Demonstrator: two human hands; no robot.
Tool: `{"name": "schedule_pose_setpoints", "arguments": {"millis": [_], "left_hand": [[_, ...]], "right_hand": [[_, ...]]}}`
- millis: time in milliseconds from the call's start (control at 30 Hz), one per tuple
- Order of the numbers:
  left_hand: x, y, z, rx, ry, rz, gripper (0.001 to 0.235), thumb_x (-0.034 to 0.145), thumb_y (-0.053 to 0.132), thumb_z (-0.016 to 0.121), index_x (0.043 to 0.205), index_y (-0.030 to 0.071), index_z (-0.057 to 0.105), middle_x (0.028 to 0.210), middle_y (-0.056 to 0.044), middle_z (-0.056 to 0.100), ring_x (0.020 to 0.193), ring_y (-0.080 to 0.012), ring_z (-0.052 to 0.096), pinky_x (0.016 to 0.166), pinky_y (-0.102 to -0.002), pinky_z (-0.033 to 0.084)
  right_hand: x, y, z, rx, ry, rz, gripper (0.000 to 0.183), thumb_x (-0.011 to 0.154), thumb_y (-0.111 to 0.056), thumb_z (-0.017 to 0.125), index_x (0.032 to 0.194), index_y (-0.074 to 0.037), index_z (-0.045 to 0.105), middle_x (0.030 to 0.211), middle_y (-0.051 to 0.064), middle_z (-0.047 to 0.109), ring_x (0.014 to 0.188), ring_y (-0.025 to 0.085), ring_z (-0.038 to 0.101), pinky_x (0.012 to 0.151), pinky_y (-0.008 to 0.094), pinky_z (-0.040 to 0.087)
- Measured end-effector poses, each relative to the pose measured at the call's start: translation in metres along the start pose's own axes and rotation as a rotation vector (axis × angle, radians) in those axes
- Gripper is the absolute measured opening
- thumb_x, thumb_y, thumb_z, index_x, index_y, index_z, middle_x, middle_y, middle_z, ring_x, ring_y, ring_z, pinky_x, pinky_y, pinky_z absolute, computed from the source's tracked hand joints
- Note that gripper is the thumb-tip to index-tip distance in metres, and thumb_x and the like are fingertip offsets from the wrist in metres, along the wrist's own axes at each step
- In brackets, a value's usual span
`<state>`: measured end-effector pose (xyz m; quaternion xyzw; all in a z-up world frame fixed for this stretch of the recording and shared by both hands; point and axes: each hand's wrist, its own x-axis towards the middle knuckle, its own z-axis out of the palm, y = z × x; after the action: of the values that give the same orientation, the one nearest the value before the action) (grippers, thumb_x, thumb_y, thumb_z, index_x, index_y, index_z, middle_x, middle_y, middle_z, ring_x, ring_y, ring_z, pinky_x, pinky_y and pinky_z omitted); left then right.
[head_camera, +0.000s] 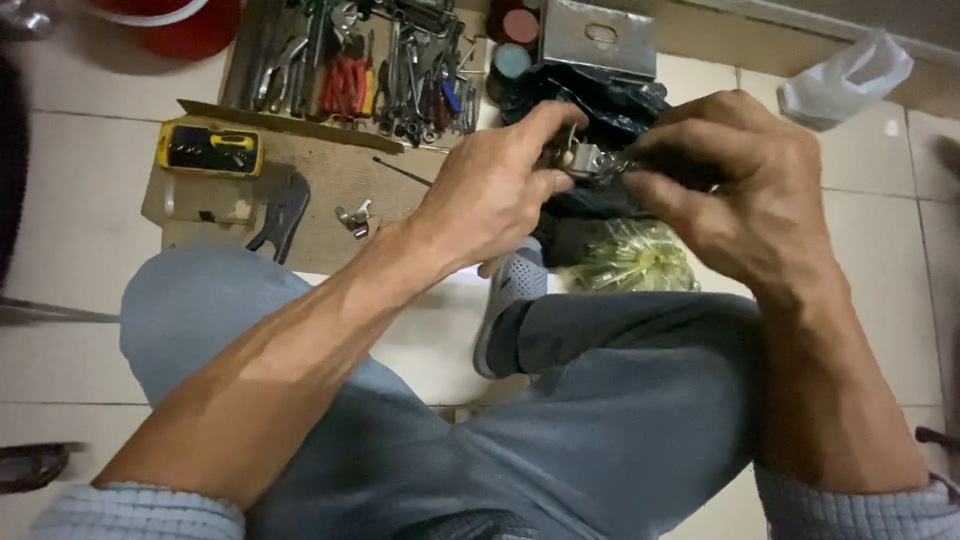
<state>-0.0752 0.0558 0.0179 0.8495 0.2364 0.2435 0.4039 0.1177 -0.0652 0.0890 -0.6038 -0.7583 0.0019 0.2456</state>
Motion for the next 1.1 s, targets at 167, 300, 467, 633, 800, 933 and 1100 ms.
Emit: {"name": "schedule_pose_setpoints", "arguments": {"millis": [167, 300, 467, 633, 800, 933, 1100], "left_hand": [[-0.012, -0.012, -0.009, -0.092, 0.09, -0.016, 0.039, 0.089, 0.021, 0.064, 0.127, 0.014, 0.056, 0.11, -0.014, 0.077, 0.094, -0.0323, 0.073, 0.075, -0.043, 0.054], [-0.019, -0.016, -0.012, -0.125, 0.179, -0.003, 0.039, 0.087, 0.017, 0.069, 0.125, 0.014, 0.059, 0.111, -0.011, 0.077, 0.094, -0.0278, 0.075, 0.077, -0.04, 0.057], [-0.022, -0.022, -0.015, -0.13, 0.19, -0.066, 0.042, 0.085, 0.015, 0.065, 0.126, 0.015, 0.06, 0.115, -0.012, 0.076, 0.099, -0.033, 0.072, 0.078, -0.042, 0.055], [-0.03, -0.027, -0.025, -0.017, 0.199, -0.235, 0.045, 0.084, 0.019, 0.061, 0.129, 0.018, 0.059, 0.108, -0.019, 0.076, 0.097, -0.042, 0.07, 0.078, -0.05, 0.052], [-0.035, -0.016, -0.037, -0.091, 0.126, -0.313, 0.042, 0.094, 0.023, 0.057, 0.135, 0.014, 0.059, 0.108, -0.011, 0.078, 0.088, -0.0283, 0.076, 0.076, -0.042, 0.061], [-0.038, -0.019, -0.039, -0.037, 0.222, -0.295, 0.043, 0.091, 0.021, 0.061, 0.133, 0.014, 0.061, 0.115, -0.017, 0.076, 0.1, -0.0393, 0.072, 0.083, -0.051, 0.056], [-0.044, -0.012, -0.045, -0.035, 0.081, -0.362, 0.04, 0.095, 0.018, 0.058, 0.135, 0.016, 0.058, 0.107, -0.014, 0.076, 0.089, -0.0356, 0.075, 0.076, -0.049, 0.061]], "right_hand": [[0.025, -0.013, -0.005, 0.182, -0.094, 0.135, 0.021, 0.093, -0.008, 0.082, 0.11, 0.003, 0.076, 0.105, 0.017, 0.07, 0.096, 0.026, 0.066, 0.078, 0.035, 0.052], [0.046, -0.018, -0.006, 0.216, -0.147, 0.046, 0.02, 0.094, -0.004, 0.081, 0.111, 0.006, 0.074, 0.111, 0.019, 0.071, 0.102, 0.027, 0.066, 0.082, 0.035, 0.052], [0.07, -0.019, 0.02, 0.01, -0.178, -0.223, 0.026, 0.093, -0.013, 0.082, 0.114, 0.001, 0.076, 0.111, 0.02, 0.071, 0.101, 0.033, 0.062, 0.081, 0.045, 0.048], [0.075, -0.023, 0.043, -0.01, -0.181, -0.304, 0.056, 0.093, -0.043, 0.074, 0.129, -0.001, 0.069, 0.125, 0.022, 0.066, 0.104, 0.038, 0.06, 0.082, 0.048, 0.048], [0.082, -0.018, 0.052, -0.019, -0.2, -0.166, 0.041, 0.092, -0.027, 0.078, 0.123, -0.001, 0.075, 0.12, 0.023, 0.071, 0.103, 0.037, 0.066, 0.082, 0.046, 0.05], [0.085, -0.02, 0.059, -0.075, -0.22, -0.1, 0.049, 0.092, -0.033, 0.074, 0.125, 0.002, 0.073, 0.117, 0.022, 0.071, 0.103, 0.039, 0.067, 0.082, 0.049, 0.05], [0.09, -0.023, 0.062, -0.052, -0.378, -0.08, 0.038, 0.086, -0.03, 0.069, 0.113, -0.003, 0.071, 0.111, 0.017, 0.071, 0.095, 0.033, 0.069, 0.07, 0.045, 0.059]]}}
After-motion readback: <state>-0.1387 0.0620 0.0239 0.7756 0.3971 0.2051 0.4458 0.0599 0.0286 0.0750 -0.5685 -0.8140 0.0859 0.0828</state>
